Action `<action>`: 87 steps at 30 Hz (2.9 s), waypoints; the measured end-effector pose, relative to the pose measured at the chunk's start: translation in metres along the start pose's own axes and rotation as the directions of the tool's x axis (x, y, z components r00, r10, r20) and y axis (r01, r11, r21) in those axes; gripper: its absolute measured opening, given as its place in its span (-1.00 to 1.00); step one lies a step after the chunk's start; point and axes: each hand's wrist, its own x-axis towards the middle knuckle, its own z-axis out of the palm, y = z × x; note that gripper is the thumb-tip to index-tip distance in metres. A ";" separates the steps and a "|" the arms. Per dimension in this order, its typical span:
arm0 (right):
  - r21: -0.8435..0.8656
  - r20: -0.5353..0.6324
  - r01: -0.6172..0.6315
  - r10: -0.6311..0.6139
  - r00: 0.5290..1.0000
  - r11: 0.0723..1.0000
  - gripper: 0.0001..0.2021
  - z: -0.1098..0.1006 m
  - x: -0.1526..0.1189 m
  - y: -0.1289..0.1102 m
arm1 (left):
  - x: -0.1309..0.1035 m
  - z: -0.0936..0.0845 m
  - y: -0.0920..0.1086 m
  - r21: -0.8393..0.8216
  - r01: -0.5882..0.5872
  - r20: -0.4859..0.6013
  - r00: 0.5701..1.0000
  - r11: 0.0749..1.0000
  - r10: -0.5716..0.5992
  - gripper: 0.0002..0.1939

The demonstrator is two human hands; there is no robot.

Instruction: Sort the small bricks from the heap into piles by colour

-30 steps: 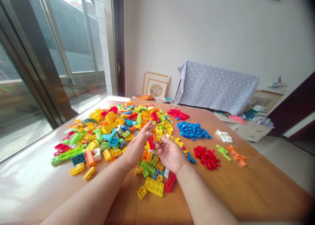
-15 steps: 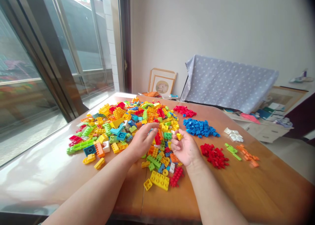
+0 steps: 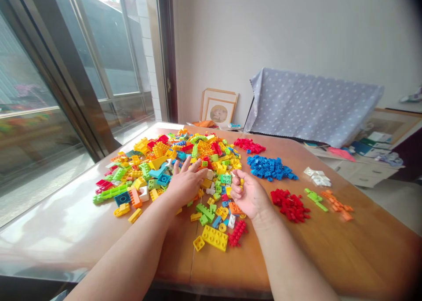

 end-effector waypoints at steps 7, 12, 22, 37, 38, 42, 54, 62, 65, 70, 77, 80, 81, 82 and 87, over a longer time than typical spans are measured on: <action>-0.068 0.009 0.070 -0.069 0.998 0.995 -0.71 -0.001 -0.001 0.000 | 0.000 -0.014 -0.010 0.089 0.172 -0.126 0.979 0.981 -0.161 -0.44; -0.123 0.004 0.133 -0.134 0.991 0.983 -0.71 -0.003 0.000 0.002 | -0.001 -0.020 -0.005 -0.052 -0.020 -0.211 0.978 0.998 0.009 -0.68; -0.145 -0.055 0.167 -0.176 0.983 0.975 -0.76 -0.004 0.001 0.000 | -0.012 -0.012 0.029 -0.193 -0.293 0.058 0.949 0.937 0.309 -0.88; -0.147 -0.054 0.163 -0.172 0.984 0.976 -0.73 -0.004 0.003 0.001 | -0.002 -0.001 0.028 -0.136 -0.358 -0.013 0.933 0.924 0.360 -0.63; -0.144 -0.053 0.165 -0.174 0.983 0.976 -0.73 -0.005 0.003 0.000 | -0.001 0.001 0.028 -0.131 -0.358 -0.009 0.933 0.925 0.360 -0.64; -0.138 -0.062 0.172 -0.181 0.981 0.976 -0.73 -0.005 0.003 0.000 | 0.002 0.001 0.018 -0.068 -0.250 -0.038 0.968 0.966 0.248 -0.74; -0.203 -0.092 0.239 -0.262 0.961 0.950 -0.74 -0.006 0.010 -0.005 | 0.003 -0.015 -0.009 -0.029 -0.055 -0.149 0.988 0.998 0.050 -0.74; -0.272 -0.104 0.291 -0.328 0.939 0.917 -0.80 -0.006 0.009 -0.009 | 0.007 -0.029 0.010 -0.095 -0.159 -0.129 0.981 0.983 0.147 -0.73; -0.257 -0.101 0.278 -0.312 0.945 0.926 -0.78 -0.009 0.012 -0.011 | 0.008 -0.034 0.015 -0.109 -0.213 -0.079 0.976 0.971 0.205 -0.75; -0.174 -0.081 0.225 -0.242 0.967 0.959 -0.77 -0.013 0.016 -0.013 | -0.007 -0.041 0.040 -0.207 -0.312 0.017 0.947 0.927 0.322 -0.71; -0.131 -0.040 0.196 -0.203 0.978 0.972 -0.78 -0.014 0.017 -0.014 | -0.063 -0.035 0.071 -0.243 -0.426 0.131 0.876 0.872 0.464 -0.05; -0.141 -0.043 0.189 -0.196 0.980 0.972 -0.76 -0.015 0.019 -0.013 | -0.072 -0.030 0.064 -0.168 -0.403 0.180 0.885 0.900 0.430 -0.11; -0.144 -0.046 0.186 -0.195 0.980 0.972 -0.76 -0.015 0.020 -0.012 | -0.072 -0.030 0.060 -0.140 -0.390 0.185 0.892 0.910 0.411 -0.19; -0.145 -0.048 0.185 -0.193 0.980 0.972 -0.75 -0.016 0.020 -0.012 | -0.071 -0.030 0.055 -0.111 -0.378 0.186 0.900 0.919 0.393 -0.28; -0.135 -0.058 0.188 -0.197 0.979 0.973 -0.76 -0.016 0.020 -0.011 | -0.061 -0.033 0.032 -0.010 -0.336 0.148 0.931 0.942 0.334 -0.48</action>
